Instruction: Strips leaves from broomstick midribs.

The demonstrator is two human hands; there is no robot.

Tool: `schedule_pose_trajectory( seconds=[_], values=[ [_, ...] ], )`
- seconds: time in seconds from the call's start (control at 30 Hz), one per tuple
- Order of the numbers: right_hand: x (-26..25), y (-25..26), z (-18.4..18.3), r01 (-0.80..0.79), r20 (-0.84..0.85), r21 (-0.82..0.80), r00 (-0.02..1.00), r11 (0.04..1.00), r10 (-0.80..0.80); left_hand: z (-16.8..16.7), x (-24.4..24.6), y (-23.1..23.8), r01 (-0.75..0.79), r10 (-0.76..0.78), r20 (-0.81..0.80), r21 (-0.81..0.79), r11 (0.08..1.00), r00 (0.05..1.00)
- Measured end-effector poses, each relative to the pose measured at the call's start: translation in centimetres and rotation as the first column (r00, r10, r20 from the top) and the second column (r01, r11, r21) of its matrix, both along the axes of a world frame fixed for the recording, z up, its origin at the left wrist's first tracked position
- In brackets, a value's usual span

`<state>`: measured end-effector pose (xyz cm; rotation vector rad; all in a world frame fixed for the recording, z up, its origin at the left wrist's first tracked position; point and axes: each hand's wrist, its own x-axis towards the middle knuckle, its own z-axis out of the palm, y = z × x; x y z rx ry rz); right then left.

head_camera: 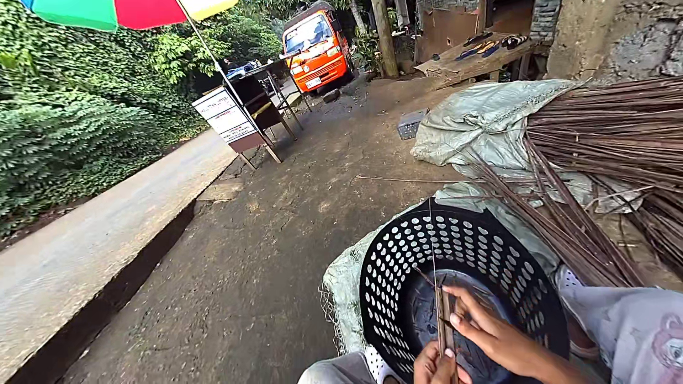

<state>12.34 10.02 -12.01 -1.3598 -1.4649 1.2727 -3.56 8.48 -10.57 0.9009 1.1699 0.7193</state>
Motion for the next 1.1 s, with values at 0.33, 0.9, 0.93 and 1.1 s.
schedule_pose_trajectory(
  seconds=[0.33,0.9,0.93,1.1],
  values=[
    [0.4,-1.0,0.2,-0.119,0.002,0.07,0.993,0.99,0.119,0.7,-1.0,1.1,-0.027,0.026,0.074,0.005,1.0,0.997],
    [-1.1,-0.9,-0.8,-0.058,0.165,0.327,0.986,0.943,0.004,0.9,-1.3,0.9,-0.004,0.002,0.159,0.011,1.0,0.987],
    [-1.2,-0.8,-0.9,-0.057,0.161,0.347,0.987,0.936,0.0,0.9,-1.4,0.9,-0.001,-0.001,0.158,0.014,1.0,0.987],
    [-0.8,-0.3,-0.4,-0.07,0.244,0.432,0.969,0.899,-0.042,0.6,-1.7,0.9,0.014,-0.017,0.141,0.02,1.0,0.99]
  ],
)
